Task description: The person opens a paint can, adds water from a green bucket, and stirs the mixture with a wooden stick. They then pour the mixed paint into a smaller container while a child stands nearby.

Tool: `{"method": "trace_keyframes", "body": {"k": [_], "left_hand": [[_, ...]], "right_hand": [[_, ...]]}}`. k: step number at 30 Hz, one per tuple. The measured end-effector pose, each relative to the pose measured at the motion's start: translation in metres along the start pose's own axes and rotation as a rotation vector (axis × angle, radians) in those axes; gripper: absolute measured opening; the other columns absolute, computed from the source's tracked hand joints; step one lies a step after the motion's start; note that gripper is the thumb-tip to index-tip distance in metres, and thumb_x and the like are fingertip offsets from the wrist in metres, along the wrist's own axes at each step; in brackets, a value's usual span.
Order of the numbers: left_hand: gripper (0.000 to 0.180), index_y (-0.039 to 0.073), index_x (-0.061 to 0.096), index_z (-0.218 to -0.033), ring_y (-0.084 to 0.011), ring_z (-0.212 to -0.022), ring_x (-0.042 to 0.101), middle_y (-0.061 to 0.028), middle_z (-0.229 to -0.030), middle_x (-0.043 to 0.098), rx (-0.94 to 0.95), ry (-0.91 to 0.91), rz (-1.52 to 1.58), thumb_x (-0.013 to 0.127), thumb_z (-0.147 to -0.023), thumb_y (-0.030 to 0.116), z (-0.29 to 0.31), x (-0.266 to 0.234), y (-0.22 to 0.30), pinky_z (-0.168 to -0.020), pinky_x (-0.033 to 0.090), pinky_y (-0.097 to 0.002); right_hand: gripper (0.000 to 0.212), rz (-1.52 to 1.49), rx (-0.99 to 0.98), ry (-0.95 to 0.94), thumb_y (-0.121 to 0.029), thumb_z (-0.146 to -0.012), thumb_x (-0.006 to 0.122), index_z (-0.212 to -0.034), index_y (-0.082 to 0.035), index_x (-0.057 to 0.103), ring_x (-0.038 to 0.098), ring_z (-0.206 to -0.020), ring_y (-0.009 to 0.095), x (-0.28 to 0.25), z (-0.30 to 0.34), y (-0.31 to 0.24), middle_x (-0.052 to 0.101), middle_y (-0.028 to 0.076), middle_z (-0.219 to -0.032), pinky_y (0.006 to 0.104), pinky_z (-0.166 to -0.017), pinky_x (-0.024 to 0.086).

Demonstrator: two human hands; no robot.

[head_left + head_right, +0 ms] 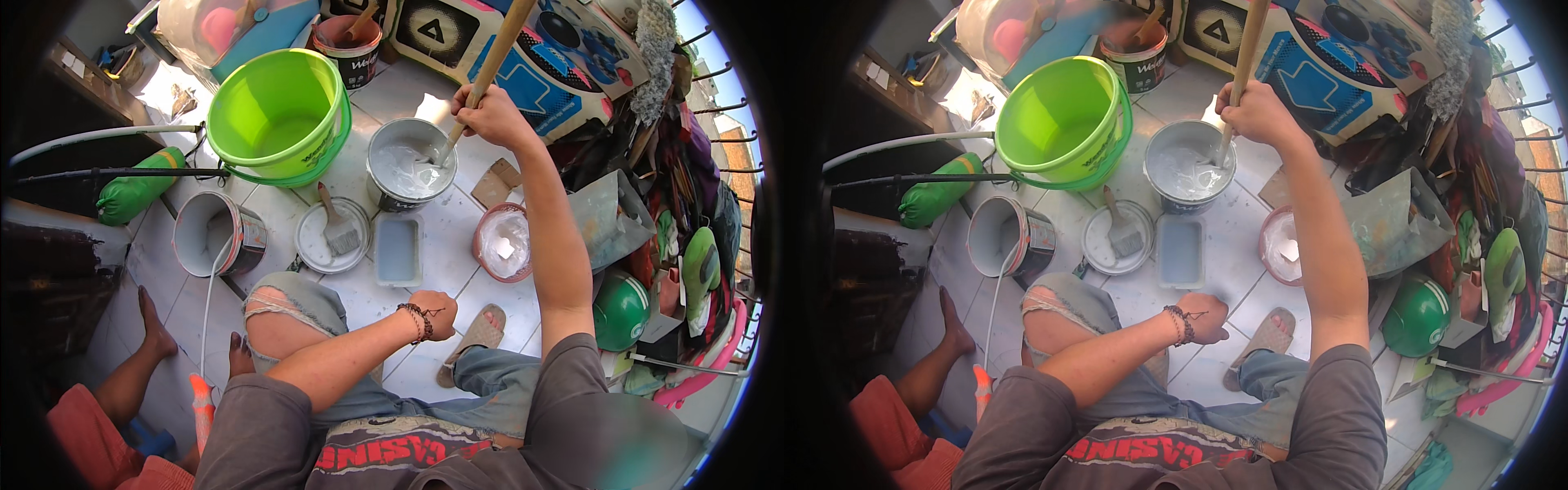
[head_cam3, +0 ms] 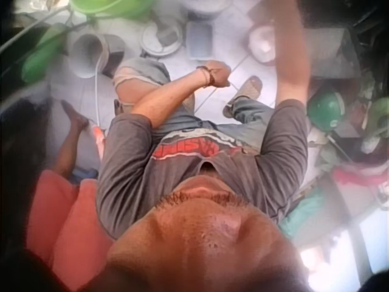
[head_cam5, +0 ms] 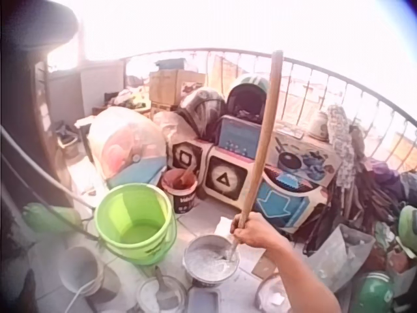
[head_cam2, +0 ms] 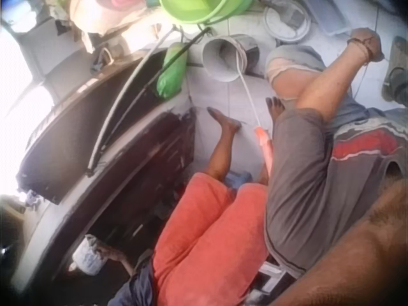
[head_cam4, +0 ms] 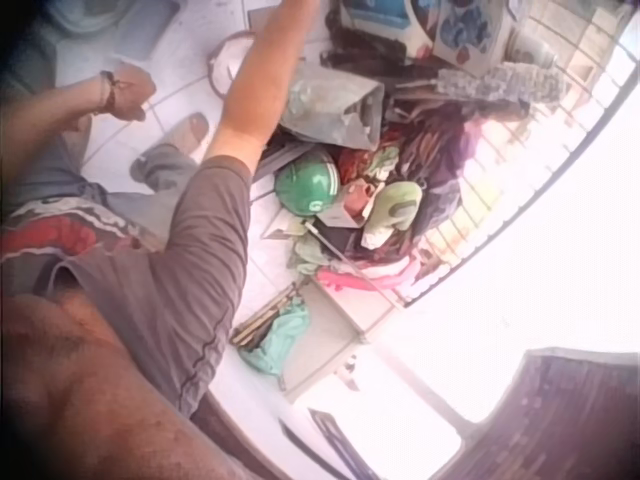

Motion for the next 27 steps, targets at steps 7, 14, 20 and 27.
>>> {"method": "trace_keyframes", "body": {"k": [7, 14, 20, 27], "left_hand": [[0.038, 0.001, 0.070, -0.087, -0.0352, -0.087, 0.067, -0.0192, -0.090, 0.069, 0.026, 0.004, -0.003, 0.067, -0.081, 0.038, -0.005, 0.000, 0.002, -0.077, 0.054, -0.0425], [0.037, 0.000, 0.069, -0.086, -0.0354, -0.087, 0.067, -0.0192, -0.087, 0.069, 0.005, 0.032, 0.002, 0.067, -0.080, 0.036, -0.004, 0.003, -0.006, -0.077, 0.053, -0.0422], [0.036, 0.000, 0.069, -0.086, -0.0354, -0.088, 0.067, -0.0193, -0.089, 0.068, 0.002, 0.001, 0.007, 0.068, -0.080, 0.035, -0.010, 0.001, -0.004, -0.078, 0.053, -0.0422], [0.036, -0.001, 0.069, -0.086, -0.0353, -0.089, 0.067, -0.0190, -0.089, 0.069, -0.004, 0.000, 0.005, 0.068, -0.081, 0.035, -0.009, 0.004, -0.009, -0.079, 0.053, -0.0419]], "right_hand": [[0.010, -0.361, -0.137, -0.126, -0.003, -0.080, 0.062, -0.088, 0.002, 0.062, 0.064, -0.080, 0.014, 0.034, -0.009, 0.001, 0.063, 0.004, -0.086, 0.0289, -0.069, 0.059], [0.010, -0.014, -0.008, 0.042, -0.007, -0.078, 0.062, -0.082, 0.002, 0.063, 0.064, -0.073, 0.015, 0.004, -0.004, -0.001, 0.065, 0.007, -0.078, 0.0295, -0.065, 0.058], [0.010, -0.436, -0.145, -0.084, -0.002, -0.078, 0.060, -0.086, 0.002, 0.063, 0.064, -0.078, 0.015, 0.042, -0.010, -0.002, 0.063, 0.006, -0.083, 0.0293, -0.067, 0.060], [0.011, -0.058, 0.077, 0.074, -0.002, -0.077, 0.061, -0.087, 0.002, 0.062, 0.065, -0.076, 0.016, 0.006, 0.002, -0.004, 0.064, 0.007, -0.082, 0.0287, -0.067, 0.059]]}}
Point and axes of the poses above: each hand's wrist, its own z-axis away from the middle knuckle, its own x-axis out of the palm, y = z × x, the point moved 3 cm from there along -z, towards the middle knuckle
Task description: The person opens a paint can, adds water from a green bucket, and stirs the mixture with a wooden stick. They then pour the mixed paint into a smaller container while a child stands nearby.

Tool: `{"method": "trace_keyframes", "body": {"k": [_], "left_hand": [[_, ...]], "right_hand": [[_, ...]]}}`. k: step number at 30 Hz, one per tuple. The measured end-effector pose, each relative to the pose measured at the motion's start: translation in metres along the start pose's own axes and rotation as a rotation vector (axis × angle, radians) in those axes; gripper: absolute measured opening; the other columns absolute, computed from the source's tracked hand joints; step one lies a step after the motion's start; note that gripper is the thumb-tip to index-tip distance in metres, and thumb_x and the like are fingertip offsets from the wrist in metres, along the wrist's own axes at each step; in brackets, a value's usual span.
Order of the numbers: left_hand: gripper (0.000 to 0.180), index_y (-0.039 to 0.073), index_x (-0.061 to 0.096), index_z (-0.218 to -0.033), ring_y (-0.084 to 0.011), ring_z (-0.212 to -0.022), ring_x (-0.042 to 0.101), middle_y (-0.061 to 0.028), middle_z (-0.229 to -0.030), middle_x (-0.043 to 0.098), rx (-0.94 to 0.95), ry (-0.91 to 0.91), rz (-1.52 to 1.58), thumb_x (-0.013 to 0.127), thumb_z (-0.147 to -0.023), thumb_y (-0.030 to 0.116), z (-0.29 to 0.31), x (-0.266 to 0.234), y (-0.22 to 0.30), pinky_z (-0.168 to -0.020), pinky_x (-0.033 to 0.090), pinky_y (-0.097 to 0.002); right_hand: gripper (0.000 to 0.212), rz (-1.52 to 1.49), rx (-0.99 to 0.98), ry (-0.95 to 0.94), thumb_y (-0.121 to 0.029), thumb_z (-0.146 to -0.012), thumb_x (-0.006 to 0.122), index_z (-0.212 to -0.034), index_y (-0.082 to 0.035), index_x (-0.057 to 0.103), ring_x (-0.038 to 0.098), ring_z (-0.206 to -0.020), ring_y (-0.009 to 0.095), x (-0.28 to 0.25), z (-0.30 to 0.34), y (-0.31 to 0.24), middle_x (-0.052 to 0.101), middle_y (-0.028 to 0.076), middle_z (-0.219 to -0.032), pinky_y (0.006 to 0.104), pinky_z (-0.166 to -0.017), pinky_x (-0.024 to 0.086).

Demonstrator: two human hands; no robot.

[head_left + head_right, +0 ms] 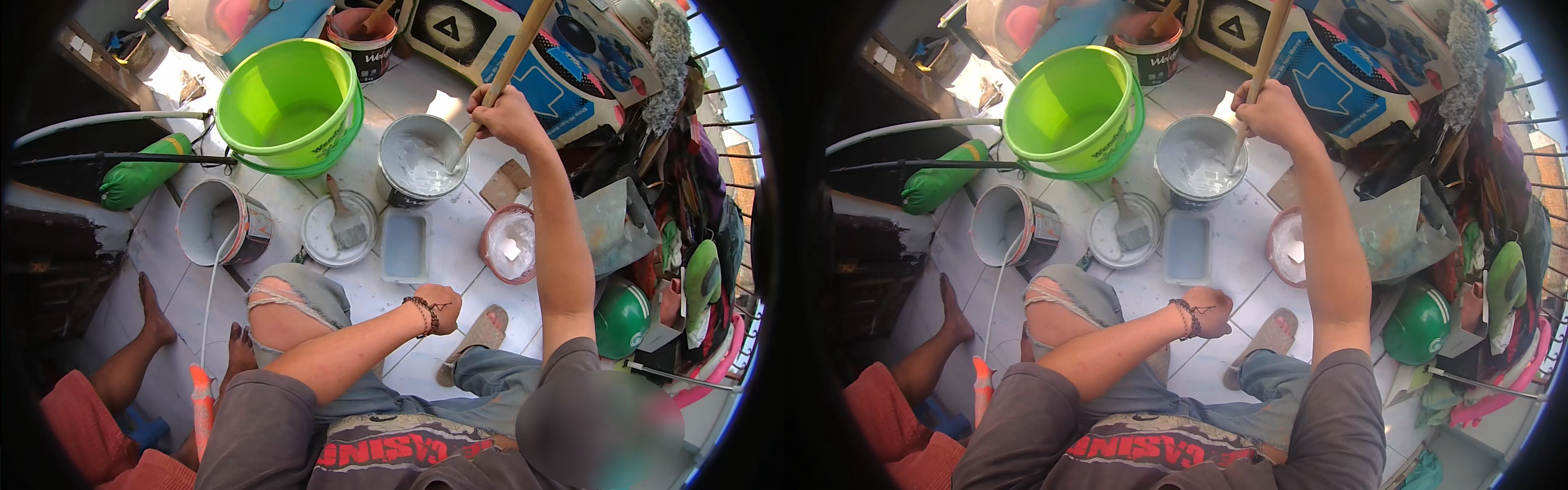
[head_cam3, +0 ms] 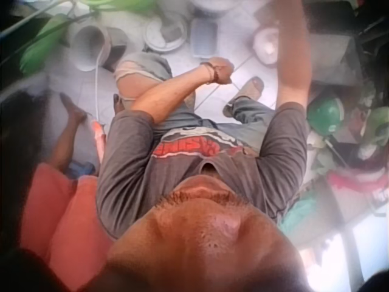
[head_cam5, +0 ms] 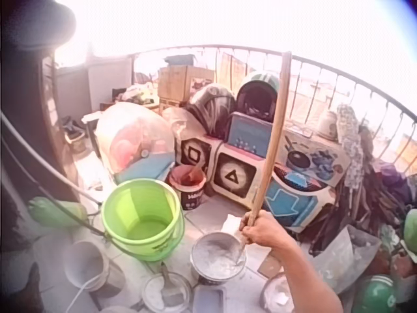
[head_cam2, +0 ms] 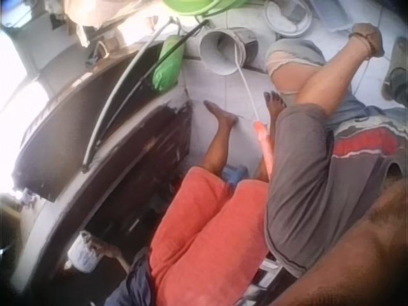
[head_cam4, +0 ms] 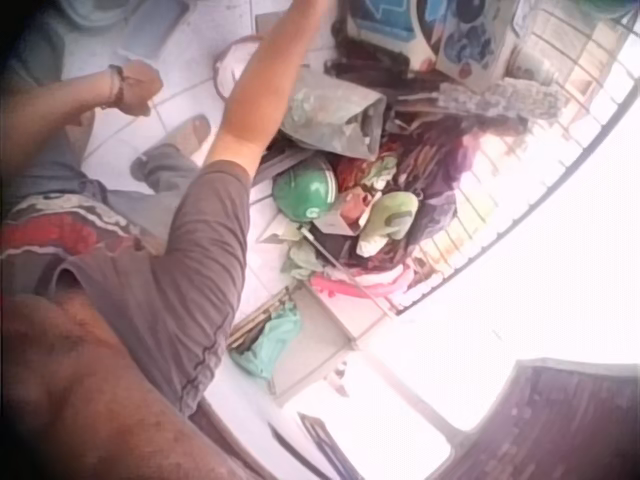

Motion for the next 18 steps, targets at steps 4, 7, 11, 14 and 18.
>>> {"method": "trace_keyframes", "body": {"k": [4, 7, 11, 14, 18], "left_hand": [[0.036, 0.000, 0.069, -0.087, -0.0350, -0.089, 0.067, -0.0187, -0.089, 0.069, 0.017, 0.002, -0.007, 0.068, -0.080, 0.035, -0.006, 0.001, 0.004, -0.079, 0.053, -0.0417], [0.035, 0.001, 0.070, -0.087, -0.0346, -0.090, 0.067, -0.0186, -0.089, 0.069, 0.005, 0.004, -0.018, 0.068, -0.080, 0.035, -0.004, 0.001, 0.004, -0.079, 0.053, -0.0417], [0.030, 0.002, 0.070, -0.089, -0.0335, -0.090, 0.067, -0.0190, -0.092, 0.069, -0.003, -0.008, -0.008, 0.065, -0.079, 0.030, 0.000, 0.000, 0.003, -0.079, 0.053, -0.0411], [0.026, 0.002, 0.071, -0.093, -0.0317, -0.092, 0.069, -0.0195, -0.096, 0.070, 0.000, -0.024, -0.008, 0.059, -0.077, 0.018, 0.004, -0.006, 0.003, -0.079, 0.054, -0.0396], [0.026, 0.002, 0.071, -0.092, -0.0318, -0.091, 0.069, -0.0194, -0.095, 0.070, 0.011, -0.024, -0.012, 0.059, -0.076, 0.018, 0.004, -0.007, 0.006, -0.079, 0.054, -0.0396]], "right_hand": [[0.007, -0.308, -0.116, -0.301, -0.003, -0.079, 0.062, -0.084, 0.001, 0.061, 0.064, -0.080, 0.015, 0.021, 0.001, 0.003, 0.062, 0.005, -0.083, 0.0284, -0.068, 0.060], [0.009, -0.360, -0.246, -0.094, -0.005, -0.080, 0.061, -0.086, 0.002, 0.062, 0.064, -0.079, 0.015, 0.033, -0.016, 0.008, 0.063, 0.007, -0.085, 0.0296, -0.069, 0.060], [0.010, 0.025, -0.150, 0.037, -0.006, -0.081, 0.060, -0.083, 0.004, 0.062, 0.064, -0.076, 0.015, 0.008, -0.012, 0.004, 0.064, 0.008, -0.082, 0.0308, -0.070, 0.061], [0.010, -0.028, -0.038, -0.103, -0.006, -0.081, 0.062, -0.082, 0.004, 0.062, 0.064, -0.074, 0.015, 0.007, 0.004, -0.007, 0.064, 0.009, -0.081, 0.0298, -0.068, 0.061], [0.006, -0.402, -0.168, -0.169, -0.002, -0.080, 0.063, -0.082, 0.004, 0.062, 0.066, -0.074, 0.015, 0.030, -0.010, 0.007, 0.064, 0.009, -0.081, 0.0294, -0.066, 0.060]]}}
Point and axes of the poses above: each hand's wrist, its own z-axis away from the middle knuckle, its own x-axis out of the palm, y = z × x, the point moved 3 cm from there along -z, towards the middle knuckle
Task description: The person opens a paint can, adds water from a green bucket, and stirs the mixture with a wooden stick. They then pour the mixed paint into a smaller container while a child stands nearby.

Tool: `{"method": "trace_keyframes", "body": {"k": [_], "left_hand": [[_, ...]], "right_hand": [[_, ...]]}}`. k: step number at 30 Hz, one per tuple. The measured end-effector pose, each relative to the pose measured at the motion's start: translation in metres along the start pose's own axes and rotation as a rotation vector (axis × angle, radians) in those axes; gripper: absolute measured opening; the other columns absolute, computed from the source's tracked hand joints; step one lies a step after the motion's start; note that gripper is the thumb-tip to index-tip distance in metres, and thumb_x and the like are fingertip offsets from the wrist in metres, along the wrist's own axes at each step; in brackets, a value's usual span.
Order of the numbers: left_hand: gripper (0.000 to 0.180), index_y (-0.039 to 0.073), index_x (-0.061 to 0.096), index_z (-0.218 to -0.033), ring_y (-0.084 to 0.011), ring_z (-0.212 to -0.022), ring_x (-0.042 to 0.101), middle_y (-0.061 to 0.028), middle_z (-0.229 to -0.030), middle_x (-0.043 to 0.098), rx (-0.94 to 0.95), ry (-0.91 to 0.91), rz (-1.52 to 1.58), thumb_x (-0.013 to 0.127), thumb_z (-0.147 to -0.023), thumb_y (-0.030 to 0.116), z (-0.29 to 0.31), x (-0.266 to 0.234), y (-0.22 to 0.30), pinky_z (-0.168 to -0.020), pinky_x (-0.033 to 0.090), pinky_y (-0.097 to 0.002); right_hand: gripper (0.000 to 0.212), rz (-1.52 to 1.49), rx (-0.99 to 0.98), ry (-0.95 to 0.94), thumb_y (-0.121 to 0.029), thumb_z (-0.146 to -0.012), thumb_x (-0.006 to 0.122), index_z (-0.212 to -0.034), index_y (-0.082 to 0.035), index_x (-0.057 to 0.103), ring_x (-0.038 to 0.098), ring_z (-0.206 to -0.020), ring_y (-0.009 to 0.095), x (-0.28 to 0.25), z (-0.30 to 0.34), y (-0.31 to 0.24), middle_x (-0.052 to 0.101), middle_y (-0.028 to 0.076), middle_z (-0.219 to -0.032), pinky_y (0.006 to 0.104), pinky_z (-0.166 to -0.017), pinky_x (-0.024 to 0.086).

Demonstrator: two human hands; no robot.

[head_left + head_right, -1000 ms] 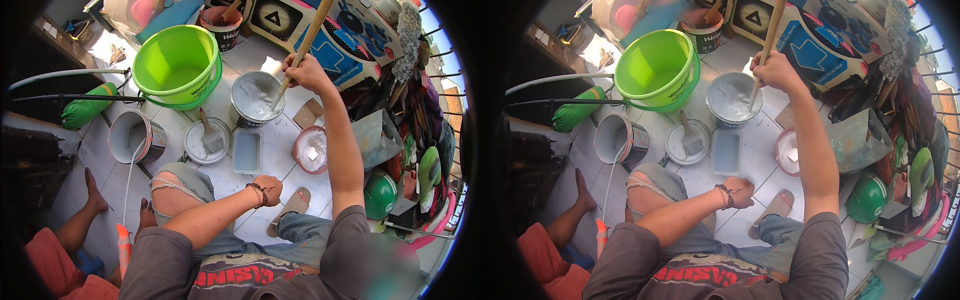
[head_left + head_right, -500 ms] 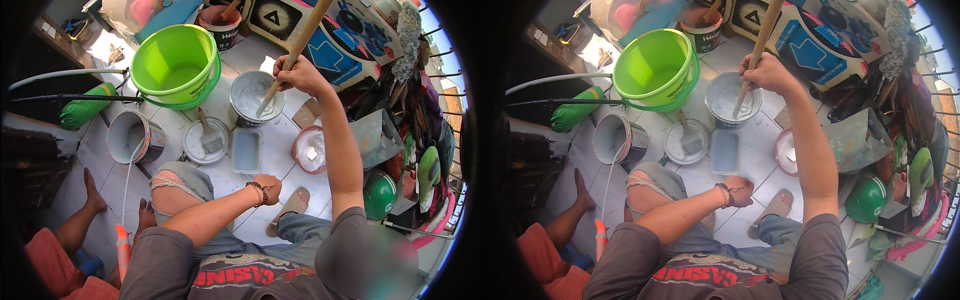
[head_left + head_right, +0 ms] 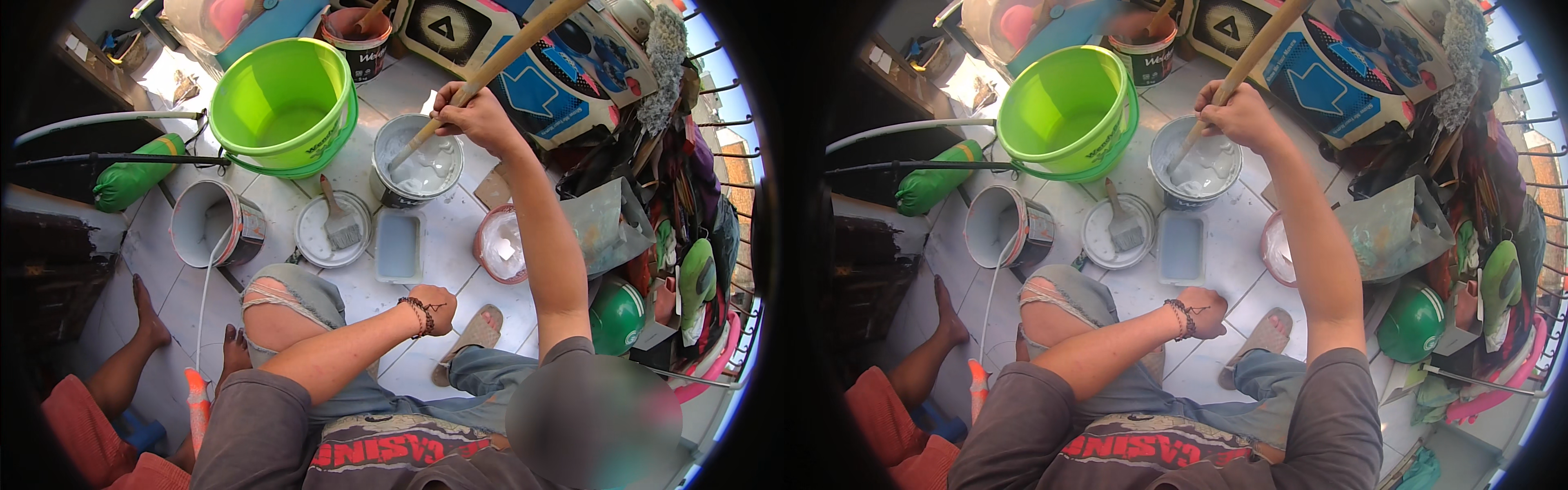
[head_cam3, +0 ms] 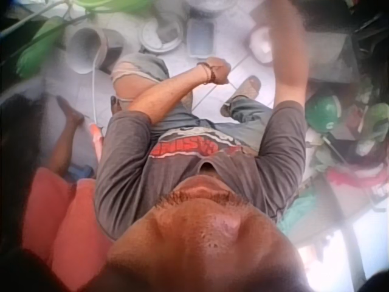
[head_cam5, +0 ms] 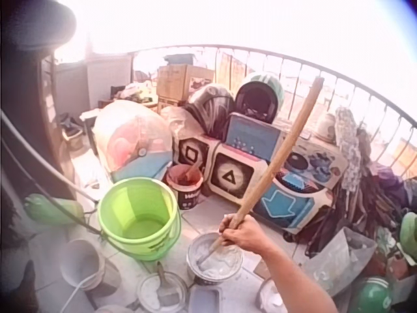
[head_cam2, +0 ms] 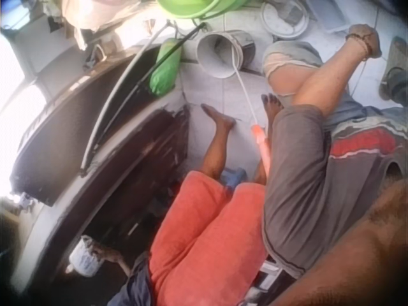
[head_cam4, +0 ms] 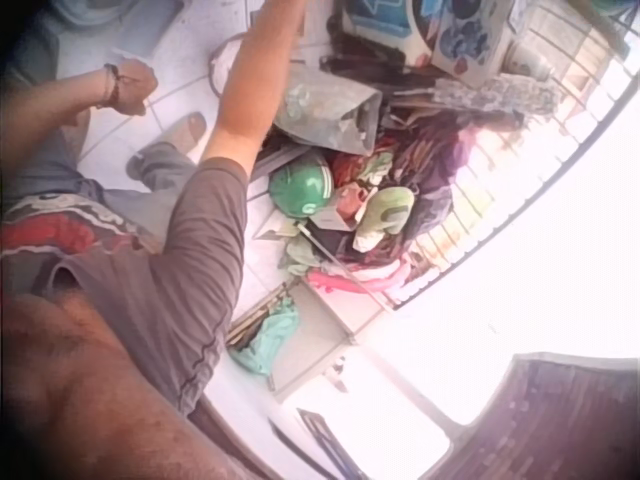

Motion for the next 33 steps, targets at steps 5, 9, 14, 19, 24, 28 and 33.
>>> {"method": "trace_keyframes", "body": {"k": [5, 9, 14, 19, 24, 28, 33], "left_hand": [[0.026, 0.002, 0.071, -0.092, -0.0321, -0.092, 0.068, -0.0195, -0.095, 0.070, -0.018, -0.011, 0.016, 0.059, -0.077, 0.019, 0.003, 0.000, -0.002, -0.079, 0.054, -0.0397], [0.027, 0.002, 0.071, -0.092, -0.0322, -0.092, 0.068, -0.0194, -0.096, 0.070, -0.007, 0.001, 0.017, 0.062, -0.079, 0.024, 0.001, 0.003, -0.004, -0.079, 0.054, -0.0398], [0.035, 0.002, 0.070, -0.091, -0.0338, -0.091, 0.067, -0.0188, -0.094, 0.069, -0.005, 0.009, 0.002, 0.065, -0.080, 0.035, -0.002, 0.004, -0.001, -0.079, 0.053, -0.0412], [0.030, 0.002, 0.071, -0.094, -0.0318, -0.094, 0.068, -0.0190, -0.098, 0.070, -0.018, 0.014, 0.004, 0.064, -0.080, 0.028, 0.001, 0.003, -0.001, -0.080, 0.054, -0.0396], [0.030, 0.002, 0.071, -0.094, -0.0317, -0.093, 0.068, -0.0187, -0.097, 0.070, -0.023, 0.003, 0.000, 0.064, -0.080, 0.028, 0.004, 0.000, 0.000, -0.080, 0.054, -0.0396], [0.037, 0.003, 0.070, -0.090, -0.0347, -0.089, 0.067, -0.0184, -0.091, 0.069, 0.001, 0.035, -0.024, 0.066, -0.080, 0.038, 0.000, 0.008, 0.001, -0.078, 0.053, -0.0419], [0.037, 0.003, 0.070, -0.089, -0.0345, -0.088, 0.067, -0.0183, -0.091, 0.069, -0.004, 0.050, -0.025, 0.066, -0.080, 0.038, 0.001, 0.011, -0.002, -0.077, 0.053, -0.0417]], "right_hand": [[0.011, 0.344, 0.026, 0.235, -0.006, -0.079, 0.062, -0.083, 0.004, 0.065, 0.068, -0.075, 0.018, -0.021, 0.001, -0.005, 0.066, 0.010, -0.084, 0.0293, -0.066, 0.060], [0.009, 0.280, 0.167, 0.047, -0.006, -0.078, 0.062, -0.081, 0.002, 0.063, 0.065, -0.077, 0.017, -0.015, 0.016, -0.017, 0.064, 0.008, -0.082, 0.0306, -0.067, 0.061], [0.008, 0.119, -0.038, 0.147, -0.004, -0.078, 0.061, -0.084, 0.000, 0.064, 0.064, -0.073, 0.016, -0.006, -0.001, 0.007, 0.065, 0.007, -0.079, 0.0286, -0.065, 0.056], [0.011, 0.547, 0.017, 0.287, -0.006, -0.076, 0.058, -0.082, 0.001, 0.065, 0.066, -0.067, 0.019, -0.031, 0.009, -0.002, 0.067, 0.013, -0.080, 0.0286, -0.066, 0.055], [0.012, -0.019, 0.151, 0.048, 0.000, -0.076, 0.065, -0.088, 0.003, 0.062, 0.065, -0.079, 0.017, -0.019, 0.023, 0.001, 0.061, 0.006, -0.086, 0.0276, -0.067, 0.062], [0.010, -0.113, -0.008, 0.315, -0.001, -0.079, 0.063, -0.088, 0.003, 0.062, 0.065, -0.077, 0.016, -0.034, 0.022, 0.023, 0.062, 0.007, -0.086, 0.0278, -0.068, 0.061], [0.007, 0.309, 0.079, 0.275, -0.002, -0.078, 0.062, -0.084, 0.002, 0.061, 0.064, -0.073, 0.013, -0.038, 0.037, 0.000, 0.061, 0.006, -0.081, 0.0257, -0.064, 0.059]]}}
Point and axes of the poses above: each hand's wrist, its own z-axis away from the middle knuckle, its own x-axis out of the palm, y = z × x, the point moved 3 cm from there along -z, towards the middle knuckle
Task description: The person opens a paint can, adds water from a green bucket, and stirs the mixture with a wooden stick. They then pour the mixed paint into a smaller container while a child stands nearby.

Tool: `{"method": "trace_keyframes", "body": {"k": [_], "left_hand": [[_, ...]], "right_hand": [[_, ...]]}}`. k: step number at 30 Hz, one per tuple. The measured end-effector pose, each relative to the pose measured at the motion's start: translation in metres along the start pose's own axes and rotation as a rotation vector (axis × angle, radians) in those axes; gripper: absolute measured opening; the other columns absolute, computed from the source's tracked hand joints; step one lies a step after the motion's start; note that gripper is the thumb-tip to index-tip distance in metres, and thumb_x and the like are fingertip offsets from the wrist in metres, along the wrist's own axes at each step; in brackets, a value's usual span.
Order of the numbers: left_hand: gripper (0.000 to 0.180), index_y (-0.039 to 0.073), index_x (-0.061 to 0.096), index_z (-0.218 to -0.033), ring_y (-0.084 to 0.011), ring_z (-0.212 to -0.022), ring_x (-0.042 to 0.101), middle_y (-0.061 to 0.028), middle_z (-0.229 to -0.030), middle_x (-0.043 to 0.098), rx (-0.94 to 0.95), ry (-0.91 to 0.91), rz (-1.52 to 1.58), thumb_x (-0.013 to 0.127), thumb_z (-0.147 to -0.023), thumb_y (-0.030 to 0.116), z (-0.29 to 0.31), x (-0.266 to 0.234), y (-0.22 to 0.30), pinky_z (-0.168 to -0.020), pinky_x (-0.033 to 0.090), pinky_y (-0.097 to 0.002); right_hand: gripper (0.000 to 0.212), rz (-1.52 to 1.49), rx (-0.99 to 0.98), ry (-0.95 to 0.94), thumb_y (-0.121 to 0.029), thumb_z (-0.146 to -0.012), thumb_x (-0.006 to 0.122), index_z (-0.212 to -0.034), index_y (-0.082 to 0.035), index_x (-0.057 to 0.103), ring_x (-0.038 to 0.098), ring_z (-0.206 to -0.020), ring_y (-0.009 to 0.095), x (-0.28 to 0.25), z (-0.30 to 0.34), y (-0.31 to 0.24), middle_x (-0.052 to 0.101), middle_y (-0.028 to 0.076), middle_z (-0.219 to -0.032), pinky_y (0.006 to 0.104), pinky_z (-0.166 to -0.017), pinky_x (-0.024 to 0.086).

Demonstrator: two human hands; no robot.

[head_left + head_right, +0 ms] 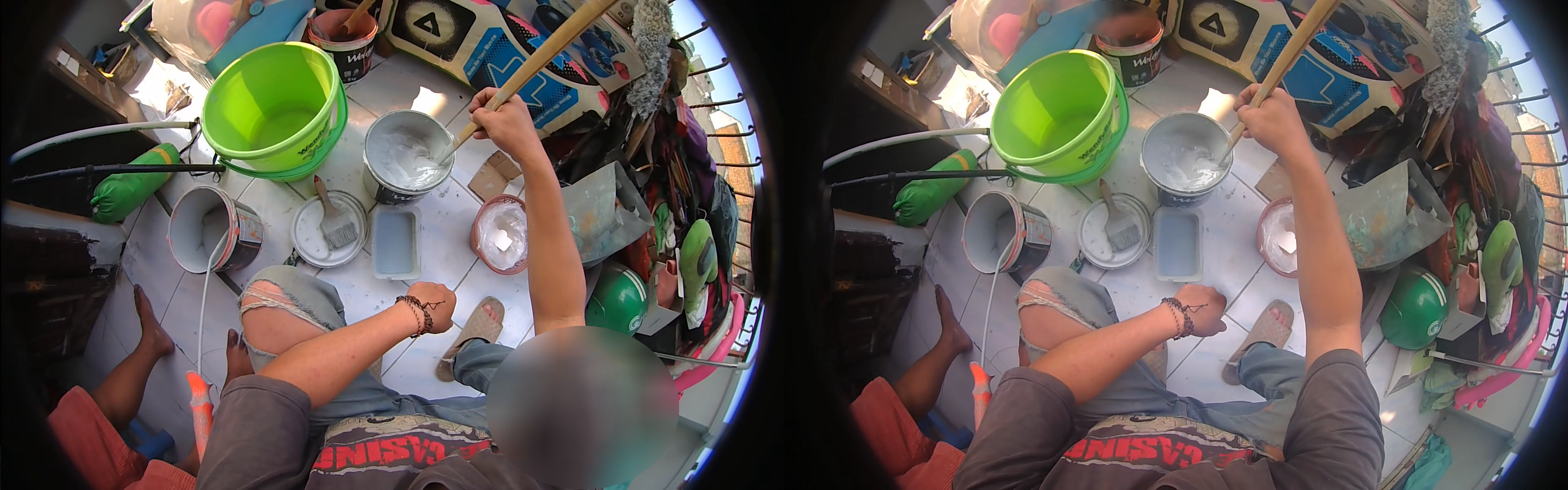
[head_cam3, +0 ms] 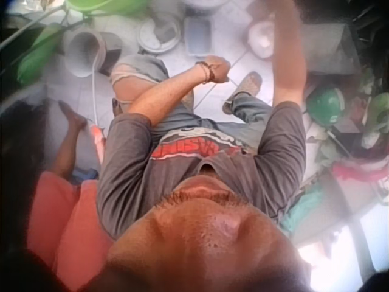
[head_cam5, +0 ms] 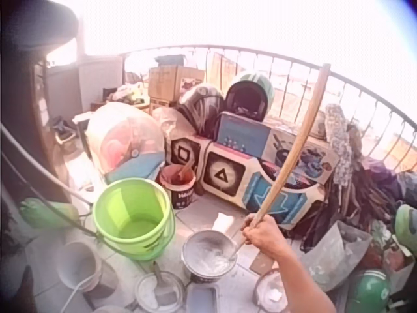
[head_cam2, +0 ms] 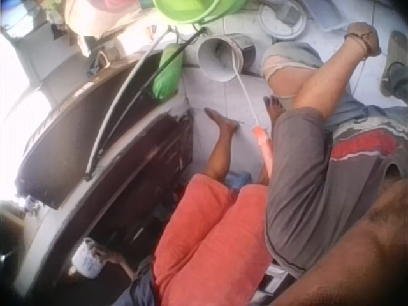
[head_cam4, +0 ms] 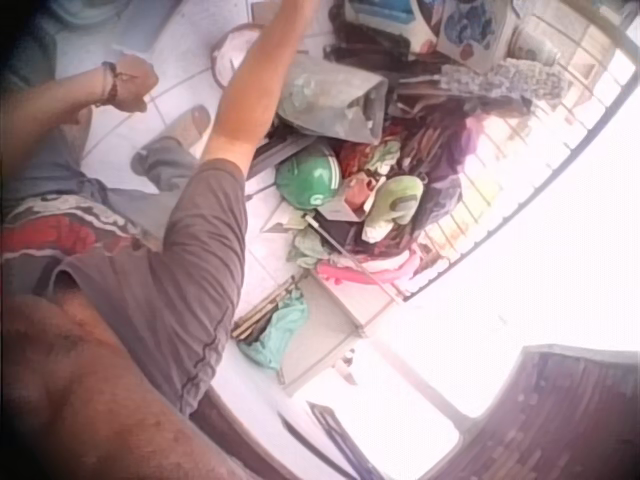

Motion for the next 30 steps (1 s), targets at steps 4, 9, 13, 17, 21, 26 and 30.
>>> {"method": "trace_keyframes", "body": {"k": [4, 9, 13, 17, 21, 26, 30], "left_hand": [[0.029, 0.002, 0.071, -0.093, -0.0314, -0.093, 0.068, -0.0187, -0.097, 0.070, -0.003, -0.026, 0.005, 0.064, -0.080, 0.027, 0.005, -0.008, 0.007, -0.080, 0.054, -0.0390], [0.028, 0.003, 0.071, -0.092, -0.0316, -0.092, 0.068, -0.0185, -0.096, 0.070, -0.002, -0.035, 0.010, 0.063, -0.080, 0.026, 0.007, -0.011, 0.012, -0.079, 0.054, -0.0393], [0.036, 0.002, 0.070, -0.086, -0.0346, -0.086, 0.067, -0.0185, -0.087, 0.069, 0.018, 0.044, 0.004, 0.066, -0.080, 0.037, 0.007, -0.001, 0.000, -0.076, 0.054, -0.0415], [0.036, 0.002, 0.070, -0.087, -0.0344, -0.086, 0.068, -0.0186, -0.088, 0.069, 0.009, 0.011, 0.008, 0.066, -0.080, 0.037, 0.008, -0.004, 0.000, -0.076, 0.054, -0.0413], [0.036, 0.002, 0.070, -0.087, -0.0342, -0.086, 0.068, -0.0187, -0.089, 0.069, 0.011, 0.005, 0.010, 0.066, -0.080, 0.037, 0.006, -0.004, 0.002, -0.076, 0.054, -0.0412], [0.036, 0.002, 0.070, -0.087, -0.0341, -0.087, 0.068, -0.0187, -0.089, 0.069, -0.002, 0.019, 0.013, 0.065, -0.080, 0.037, 0.007, -0.002, -0.005, -0.077, 0.054, -0.0411], [0.036, 0.002, 0.070, -0.089, -0.0340, -0.089, 0.067, -0.0186, -0.091, 0.069, -0.005, 0.006, 0.019, 0.065, -0.081, 0.037, 0.007, -0.004, -0.006, -0.078, 0.054, -0.0410]], "right_hand": [[0.010, -0.164, -0.009, -0.171, -0.006, -0.078, 0.062, -0.081, 0.003, 0.063, 0.064, -0.073, 0.015, 0.026, 0.002, -0.013, 0.063, 0.007, -0.081, 0.0285, -0.069, 0.060], [0.010, -0.077, -0.137, -0.030, -0.006, -0.078, 0.061, -0.082, 0.003, 0.063, 0.064, -0.077, 0.015, 0.028, -0.022, -0.006, 0.064, 0.008, -0.083, 0.0293, -0.071, 0.060], [0.011, 0.115, -0.002, -0.109, -0.008, -0.077, 0.063, -0.081, 0.002, 0.063, 0.064, -0.076, 0.015, 0.017, -0.011, -0.025, 0.065, 0.009, -0.082, 0.0304, -0.071, 0.060], [0.007, -0.197, -0.020, -0.311, -0.006, -0.078, 0.063, -0.080, 0.000, 0.062, 0.064, -0.077, 0.015, 0.033, -0.010, -0.024, 0.063, 0.007, -0.082, 0.0302, -0.071, 0.060], [0.007, -0.132, -0.160, -0.109, -0.004, -0.079, 0.060, -0.082, 0.002, 0.063, 0.065, -0.074, 0.015, 0.038, -0.026, -0.014, 0.065, 0.008, -0.078, 0.0287, -0.066, 0.057], [0.010, 0.189, 0.038, -0.096, -0.006, -0.078, 0.060, -0.082, 0.003, 0.063, 0.065, -0.071, 0.015, 0.022, -0.022, -0.028, 0.065, 0.008, -0.077, 0.0287, -0.064, 0.057], [0.009, -0.135, -0.060, -0.415, -0.006, -0.080, 0.062, -0.084, 0.002, 0.063, 0.065, -0.077, 0.015, 0.044, -0.016, -0.035, 0.065, 0.007, -0.083, 0.0290, -0.067, 0.059]]}}
Point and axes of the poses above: each hand's wrist, its own z-axis away from the middle knuckle, its own x-axis out of the palm, y = z × x, the point moved 3 cm from there along -z, towards the middle knuckle
